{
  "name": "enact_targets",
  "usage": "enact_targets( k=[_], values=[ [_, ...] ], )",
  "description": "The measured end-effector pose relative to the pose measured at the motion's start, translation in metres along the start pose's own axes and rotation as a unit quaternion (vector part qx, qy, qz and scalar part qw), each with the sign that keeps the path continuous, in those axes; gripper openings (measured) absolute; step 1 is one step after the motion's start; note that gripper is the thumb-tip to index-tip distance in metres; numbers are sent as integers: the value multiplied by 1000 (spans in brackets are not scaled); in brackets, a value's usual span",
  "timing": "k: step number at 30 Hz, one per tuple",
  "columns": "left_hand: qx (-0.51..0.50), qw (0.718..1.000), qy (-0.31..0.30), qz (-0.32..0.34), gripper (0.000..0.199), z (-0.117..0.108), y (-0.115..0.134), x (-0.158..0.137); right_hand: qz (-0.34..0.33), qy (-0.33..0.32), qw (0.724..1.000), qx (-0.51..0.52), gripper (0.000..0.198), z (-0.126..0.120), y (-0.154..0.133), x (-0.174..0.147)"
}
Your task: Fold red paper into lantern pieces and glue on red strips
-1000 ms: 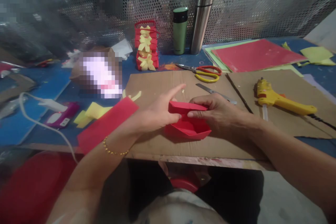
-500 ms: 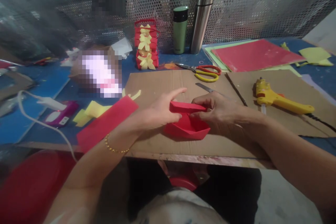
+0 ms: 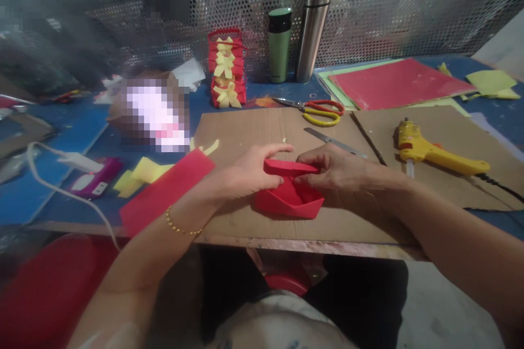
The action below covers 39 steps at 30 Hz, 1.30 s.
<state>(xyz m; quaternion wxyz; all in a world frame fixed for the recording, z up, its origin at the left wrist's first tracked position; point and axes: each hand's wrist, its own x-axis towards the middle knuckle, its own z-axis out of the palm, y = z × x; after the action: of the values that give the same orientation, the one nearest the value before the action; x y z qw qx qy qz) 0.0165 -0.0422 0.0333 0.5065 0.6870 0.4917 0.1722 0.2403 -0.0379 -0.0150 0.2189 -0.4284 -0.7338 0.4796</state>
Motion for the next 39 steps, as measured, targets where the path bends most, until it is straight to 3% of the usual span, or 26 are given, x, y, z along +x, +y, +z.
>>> enact_targets(
  k=[4,8,13,21,29,31,36,39],
  values=[
    [-32,999,-21,-1,70,0,-6,6,-7,6,1000,27,13,2,1,0],
    [-120,991,-54,-16,53,2,-15,11,4,-28,999,34,16,0,0,3],
    [-144,988,-48,-41,40,4,-16,10,18,-56,998,27,18,-2,-7,4],
    [-162,985,-53,-37,47,3,-13,12,22,-59,998,8,21,-2,1,6],
    [-171,983,-54,-35,61,0,-15,13,2,-39,999,-32,10,-2,0,5],
    [-158,985,-54,-36,52,0,-15,13,-2,-37,998,-44,11,-2,-1,5],
    [-60,998,-23,-24,5,0,-10,10,2,-26,996,-84,18,-4,-4,4],
    [-51,999,-11,-14,11,1,-8,9,6,-16,994,-111,21,-4,-7,2]
  ],
)
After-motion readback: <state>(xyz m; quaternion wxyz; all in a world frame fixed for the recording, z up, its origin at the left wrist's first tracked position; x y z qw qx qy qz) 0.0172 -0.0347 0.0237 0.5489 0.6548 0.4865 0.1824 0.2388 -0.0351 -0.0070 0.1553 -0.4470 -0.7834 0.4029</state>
